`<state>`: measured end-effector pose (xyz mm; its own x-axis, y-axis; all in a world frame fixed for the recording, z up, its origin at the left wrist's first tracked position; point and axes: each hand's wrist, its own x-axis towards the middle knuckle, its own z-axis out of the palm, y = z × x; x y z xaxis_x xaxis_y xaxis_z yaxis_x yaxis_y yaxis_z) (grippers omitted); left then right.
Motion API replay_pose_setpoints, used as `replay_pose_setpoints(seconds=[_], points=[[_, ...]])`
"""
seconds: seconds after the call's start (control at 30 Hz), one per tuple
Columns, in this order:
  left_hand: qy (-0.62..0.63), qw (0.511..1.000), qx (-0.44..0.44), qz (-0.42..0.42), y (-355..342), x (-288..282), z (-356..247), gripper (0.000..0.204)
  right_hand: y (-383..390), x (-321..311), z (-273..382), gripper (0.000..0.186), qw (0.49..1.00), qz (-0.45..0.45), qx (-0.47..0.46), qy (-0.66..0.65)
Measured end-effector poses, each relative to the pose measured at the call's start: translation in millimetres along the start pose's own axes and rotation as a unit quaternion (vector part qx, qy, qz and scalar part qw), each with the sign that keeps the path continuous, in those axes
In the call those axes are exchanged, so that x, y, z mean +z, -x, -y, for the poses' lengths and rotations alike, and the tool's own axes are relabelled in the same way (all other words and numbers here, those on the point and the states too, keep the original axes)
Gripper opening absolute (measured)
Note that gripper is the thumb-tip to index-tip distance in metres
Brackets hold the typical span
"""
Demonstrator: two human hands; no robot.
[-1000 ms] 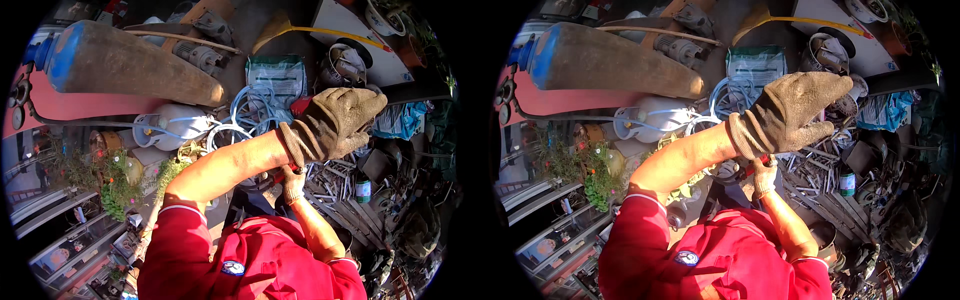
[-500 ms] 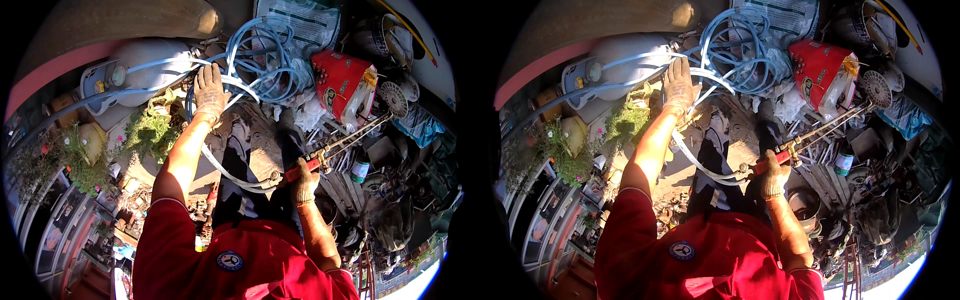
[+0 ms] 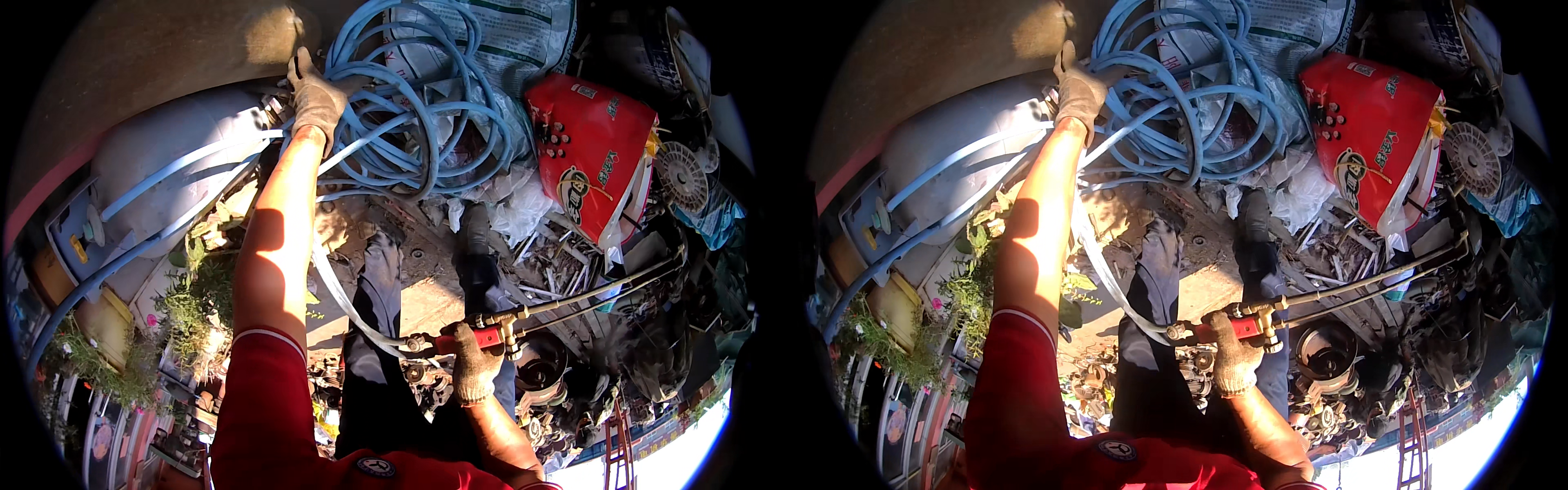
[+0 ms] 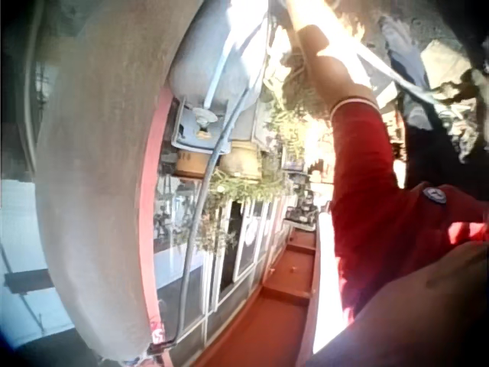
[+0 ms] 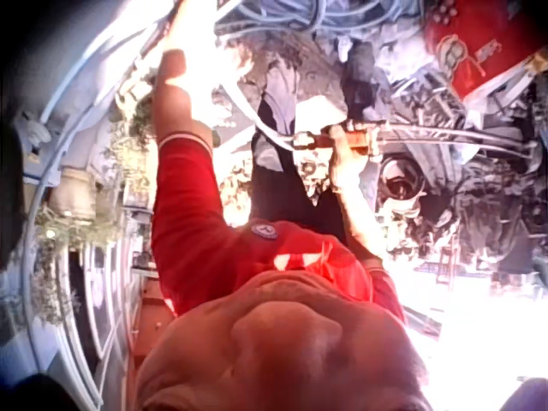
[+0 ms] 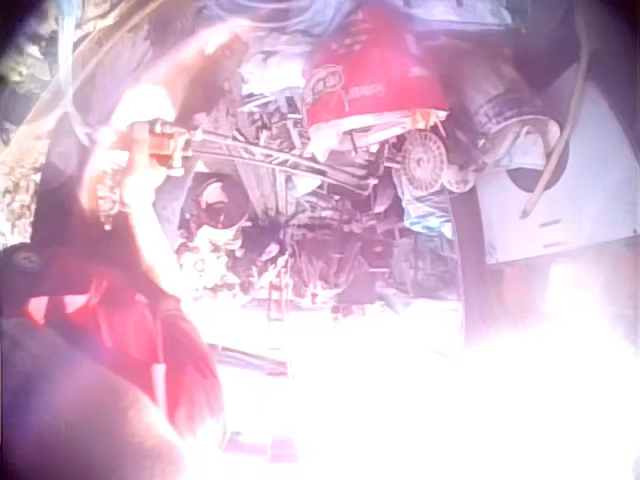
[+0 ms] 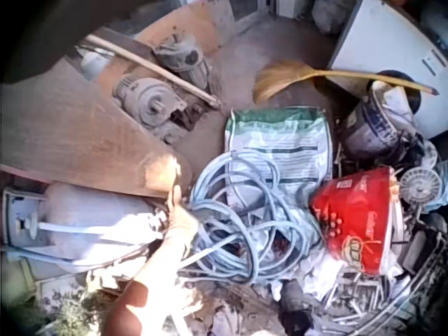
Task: The person uses a hammer and metal rod to strike and adjust a large cylindrical metal part in a cluttered outdoor workshop. They then coil a blue hose and handle a green metal box, moving items around the workspace.
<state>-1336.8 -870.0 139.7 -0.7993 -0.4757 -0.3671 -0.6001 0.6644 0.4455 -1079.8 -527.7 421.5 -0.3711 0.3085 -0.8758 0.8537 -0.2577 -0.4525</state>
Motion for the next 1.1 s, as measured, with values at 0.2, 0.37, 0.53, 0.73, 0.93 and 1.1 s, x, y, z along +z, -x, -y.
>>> replay_pose_setpoints(seconds=[0.2,0.37,0.53,0.73,0.93,1.1], points=[[0.036,0.943,0.067,0.325,-46.5,11.4,40.5,0.060,-35.0,8.3,-25.7,0.021,0.997,0.022,0.070,-0.012],[-0.276,0.892,0.103,0.343,1.8,21.5,89.5,0.057,-36.8,10.0,-16.5,0.024,0.983,0.100,0.139,0.072],[-0.280,0.929,0.132,0.203,-26.2,37.3,52.0,0.101,-54.9,18.2,-14.5,0.011,0.977,0.130,0.144,0.089],[-0.044,0.940,0.048,0.335,-102.0,87.6,54.6,0.091,-64.2,13.9,-8.0,0.019,0.989,0.110,0.096,0.033],[0.180,0.900,-0.076,0.389,-75.5,62.4,93.7,0.072,-68.5,28.7,1.0,0.014,0.986,0.131,0.086,0.052],[0.164,0.933,0.041,0.319,-21.7,56.0,92.9,0.052,-70.1,35.2,1.2,0.008,0.983,0.114,0.098,0.102]])
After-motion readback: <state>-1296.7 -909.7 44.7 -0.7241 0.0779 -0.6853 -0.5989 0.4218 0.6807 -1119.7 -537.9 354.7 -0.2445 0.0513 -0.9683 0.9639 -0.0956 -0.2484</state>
